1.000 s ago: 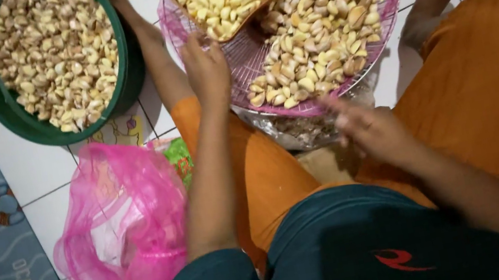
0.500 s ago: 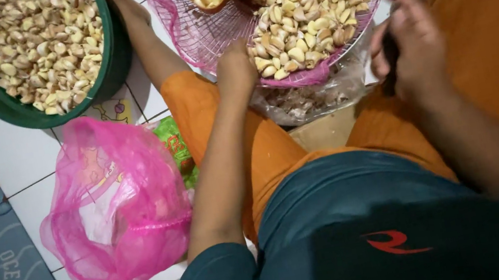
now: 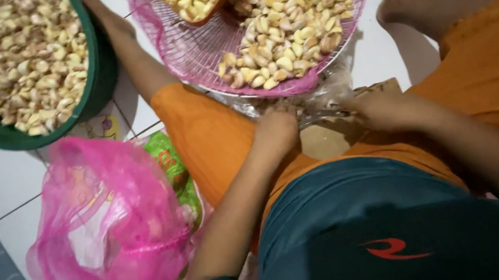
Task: Peeling garlic cloves using a small knife while sitting on the floor
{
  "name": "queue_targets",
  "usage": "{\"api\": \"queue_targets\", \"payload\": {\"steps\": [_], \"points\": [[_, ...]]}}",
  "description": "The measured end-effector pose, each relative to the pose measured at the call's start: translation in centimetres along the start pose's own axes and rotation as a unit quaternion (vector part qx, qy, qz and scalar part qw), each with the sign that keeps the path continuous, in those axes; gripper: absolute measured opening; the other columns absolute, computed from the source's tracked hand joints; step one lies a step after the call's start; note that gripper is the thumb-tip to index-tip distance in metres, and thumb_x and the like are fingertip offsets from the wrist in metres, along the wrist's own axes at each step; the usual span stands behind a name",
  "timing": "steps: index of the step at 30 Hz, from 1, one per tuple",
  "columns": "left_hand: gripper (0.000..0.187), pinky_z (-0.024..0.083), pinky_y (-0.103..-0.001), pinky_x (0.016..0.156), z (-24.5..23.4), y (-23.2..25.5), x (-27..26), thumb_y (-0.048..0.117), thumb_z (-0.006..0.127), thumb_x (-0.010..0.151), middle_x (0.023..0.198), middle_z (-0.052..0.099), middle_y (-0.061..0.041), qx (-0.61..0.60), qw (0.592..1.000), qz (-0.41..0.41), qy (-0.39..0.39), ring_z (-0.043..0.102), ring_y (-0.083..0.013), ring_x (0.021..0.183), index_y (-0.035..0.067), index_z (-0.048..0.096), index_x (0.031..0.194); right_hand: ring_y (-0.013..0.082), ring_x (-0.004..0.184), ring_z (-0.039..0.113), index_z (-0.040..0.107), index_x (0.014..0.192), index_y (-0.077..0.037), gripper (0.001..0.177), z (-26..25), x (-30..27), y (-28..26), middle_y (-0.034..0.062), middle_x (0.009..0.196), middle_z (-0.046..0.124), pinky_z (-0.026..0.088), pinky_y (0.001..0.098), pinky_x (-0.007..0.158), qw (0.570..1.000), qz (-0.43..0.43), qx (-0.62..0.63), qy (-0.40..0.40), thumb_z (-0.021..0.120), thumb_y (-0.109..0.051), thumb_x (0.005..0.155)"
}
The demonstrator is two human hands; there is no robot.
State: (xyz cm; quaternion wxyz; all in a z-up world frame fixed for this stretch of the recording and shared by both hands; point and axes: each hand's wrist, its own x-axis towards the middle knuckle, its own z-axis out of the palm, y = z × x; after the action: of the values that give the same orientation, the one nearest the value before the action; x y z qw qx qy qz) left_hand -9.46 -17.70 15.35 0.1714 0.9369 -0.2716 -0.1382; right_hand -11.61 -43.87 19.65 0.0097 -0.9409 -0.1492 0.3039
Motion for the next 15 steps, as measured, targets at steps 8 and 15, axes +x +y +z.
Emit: {"api": "queue_targets", "payload": {"steps": [8, 15], "points": [[0.031, 0.059, -0.052, 0.083, -3.6, 4.0, 3.9, 0.016, 0.084, 0.063, 0.091, 0.077, -0.013, 0.027, 0.967, -0.061, -0.247, 0.074, -0.0375, 0.097, 0.007, 0.079, 0.092, 0.0427, 0.123, 0.064, 0.06, 0.147, -0.023, 0.074, -7.3, -0.8, 1.0, 0.0276, 0.121, 0.072, 0.042, 0.0604, 0.105, 0.926, 0.279, 0.241, -0.077, 0.009, -0.062, 0.111], [0.034, 0.058, -0.051, 0.084, 1.9, 4.4, 8.8, 0.021, 0.074, 0.07, 0.098, 0.075, -0.016, -0.016, 0.957, -0.034, -0.288, 0.073, -0.0379, 0.099, 0.008, 0.075, 0.101, 0.0518, 0.109, 0.069, 0.025, 0.161, -0.001, 0.058, -11.7, -4.2, -0.1, 0.0385, 0.109, 0.069, 0.051, 0.0629, 0.097, 0.956, 0.139, 0.241, -0.09, 0.035, -0.022, 0.108]]}}
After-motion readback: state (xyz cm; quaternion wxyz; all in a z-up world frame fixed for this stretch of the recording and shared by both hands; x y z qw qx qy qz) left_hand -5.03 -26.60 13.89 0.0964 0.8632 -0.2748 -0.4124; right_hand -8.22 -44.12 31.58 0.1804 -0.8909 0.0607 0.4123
